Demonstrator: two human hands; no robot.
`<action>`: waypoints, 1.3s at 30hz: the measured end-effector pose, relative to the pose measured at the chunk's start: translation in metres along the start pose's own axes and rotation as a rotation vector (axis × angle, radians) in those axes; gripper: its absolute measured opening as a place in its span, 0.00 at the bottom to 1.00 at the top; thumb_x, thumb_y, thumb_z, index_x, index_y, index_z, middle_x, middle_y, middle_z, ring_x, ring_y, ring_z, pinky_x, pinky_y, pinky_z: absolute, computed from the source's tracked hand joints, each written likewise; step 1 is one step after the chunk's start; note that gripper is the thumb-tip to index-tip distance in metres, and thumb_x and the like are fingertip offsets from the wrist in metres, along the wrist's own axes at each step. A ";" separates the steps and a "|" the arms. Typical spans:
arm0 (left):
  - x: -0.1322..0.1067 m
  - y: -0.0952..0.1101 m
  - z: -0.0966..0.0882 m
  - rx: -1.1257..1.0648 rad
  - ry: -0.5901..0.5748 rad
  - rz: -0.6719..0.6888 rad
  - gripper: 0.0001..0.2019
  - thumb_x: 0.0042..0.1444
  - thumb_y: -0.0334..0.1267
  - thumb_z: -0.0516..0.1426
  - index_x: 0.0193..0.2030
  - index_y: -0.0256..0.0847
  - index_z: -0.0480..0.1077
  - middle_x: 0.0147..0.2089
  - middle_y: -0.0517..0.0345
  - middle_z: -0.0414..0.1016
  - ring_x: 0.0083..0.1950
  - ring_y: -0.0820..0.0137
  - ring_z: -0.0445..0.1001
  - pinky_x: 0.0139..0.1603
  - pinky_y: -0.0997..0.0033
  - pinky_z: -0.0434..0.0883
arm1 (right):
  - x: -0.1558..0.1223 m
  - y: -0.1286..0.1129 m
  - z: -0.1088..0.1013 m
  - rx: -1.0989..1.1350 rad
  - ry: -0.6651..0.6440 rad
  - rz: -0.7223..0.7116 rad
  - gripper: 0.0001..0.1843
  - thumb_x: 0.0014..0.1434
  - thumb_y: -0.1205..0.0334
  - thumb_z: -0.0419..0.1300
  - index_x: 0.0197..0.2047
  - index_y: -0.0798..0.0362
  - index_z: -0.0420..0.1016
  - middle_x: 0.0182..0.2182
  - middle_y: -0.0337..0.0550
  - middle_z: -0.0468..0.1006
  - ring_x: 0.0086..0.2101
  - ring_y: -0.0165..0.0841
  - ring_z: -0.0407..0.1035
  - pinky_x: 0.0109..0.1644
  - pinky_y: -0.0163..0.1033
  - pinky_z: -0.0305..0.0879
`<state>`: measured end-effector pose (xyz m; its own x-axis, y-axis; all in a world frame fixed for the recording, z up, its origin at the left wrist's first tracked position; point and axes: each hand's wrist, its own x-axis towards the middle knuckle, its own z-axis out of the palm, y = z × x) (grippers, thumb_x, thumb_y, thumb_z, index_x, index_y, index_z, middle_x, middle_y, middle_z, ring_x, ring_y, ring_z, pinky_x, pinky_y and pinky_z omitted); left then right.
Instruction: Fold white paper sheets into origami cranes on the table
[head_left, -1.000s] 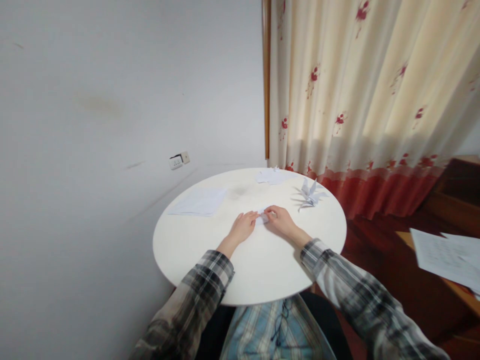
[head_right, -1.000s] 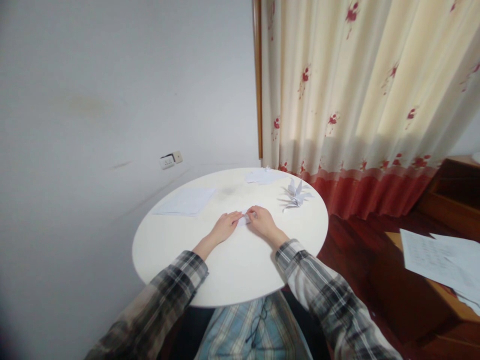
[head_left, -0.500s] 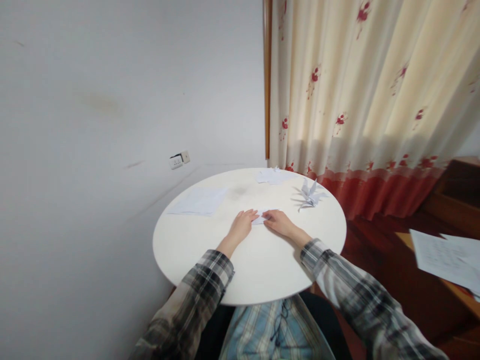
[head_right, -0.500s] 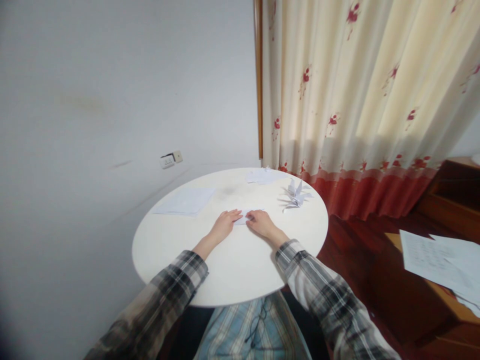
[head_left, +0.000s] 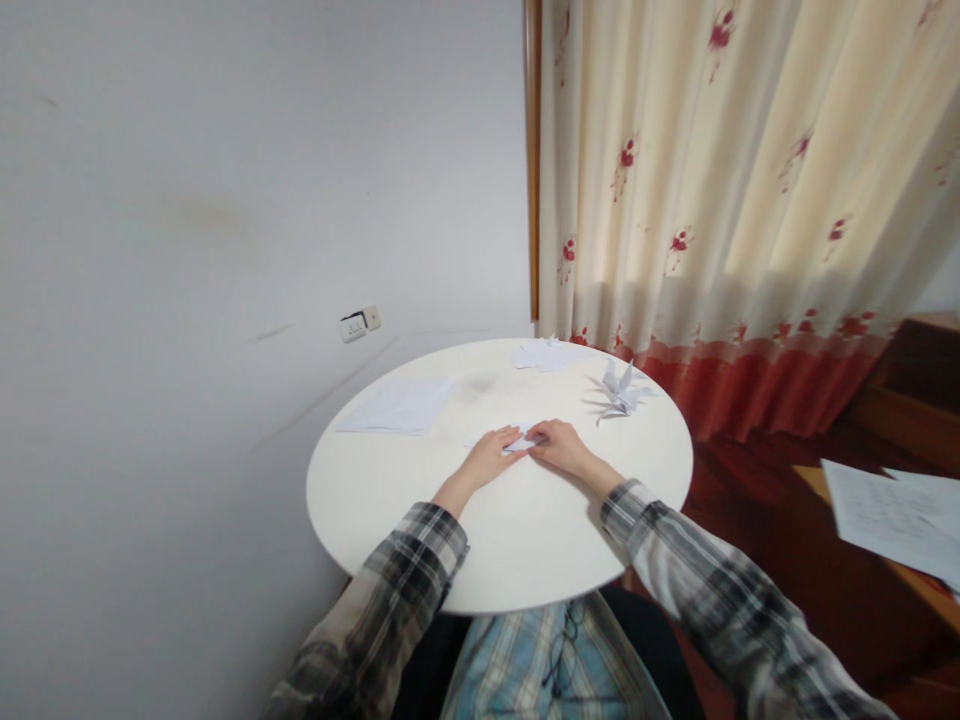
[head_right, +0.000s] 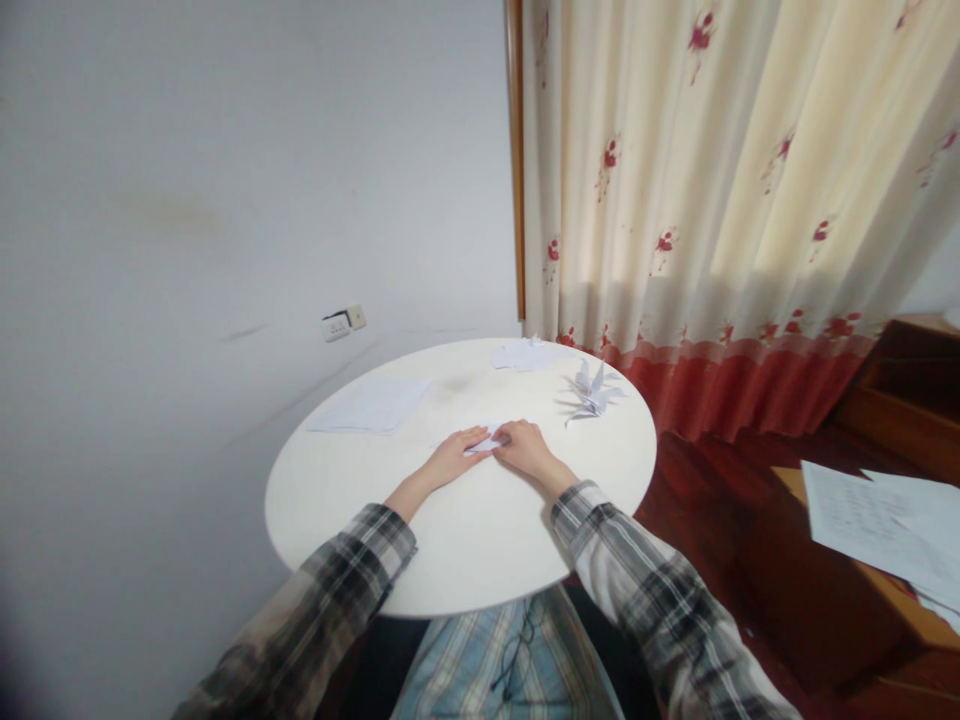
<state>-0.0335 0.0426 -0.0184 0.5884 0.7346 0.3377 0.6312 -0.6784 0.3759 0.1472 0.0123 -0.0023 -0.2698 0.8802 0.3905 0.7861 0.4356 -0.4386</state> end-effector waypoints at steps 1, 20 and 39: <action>0.000 0.000 0.000 -0.017 0.002 0.005 0.21 0.54 0.45 0.52 0.53 0.39 0.66 0.57 0.51 0.65 0.59 0.67 0.62 0.61 0.64 0.56 | 0.000 0.000 0.000 0.004 0.007 -0.001 0.12 0.47 0.64 0.60 0.38 0.53 0.75 0.37 0.44 0.77 0.40 0.35 0.68 0.47 0.38 0.59; 0.004 -0.002 -0.001 -0.214 0.062 -0.108 0.15 0.57 0.41 0.48 0.46 0.39 0.70 0.48 0.55 0.73 0.49 0.70 0.70 0.54 0.69 0.64 | 0.004 0.006 0.005 0.058 -0.013 -0.040 0.11 0.53 0.59 0.57 0.38 0.55 0.74 0.36 0.46 0.76 0.38 0.32 0.68 0.43 0.35 0.59; 0.001 0.004 -0.005 -0.160 0.065 -0.116 0.12 0.55 0.34 0.50 0.45 0.42 0.68 0.47 0.57 0.73 0.49 0.70 0.70 0.54 0.69 0.65 | 0.004 0.005 0.004 0.049 -0.003 -0.035 0.06 0.53 0.68 0.55 0.33 0.56 0.73 0.33 0.44 0.75 0.36 0.31 0.65 0.43 0.34 0.57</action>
<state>-0.0326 0.0411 -0.0126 0.4793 0.8102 0.3375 0.6015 -0.5833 0.5458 0.1482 0.0187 -0.0065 -0.2983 0.8646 0.4043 0.7480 0.4749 -0.4636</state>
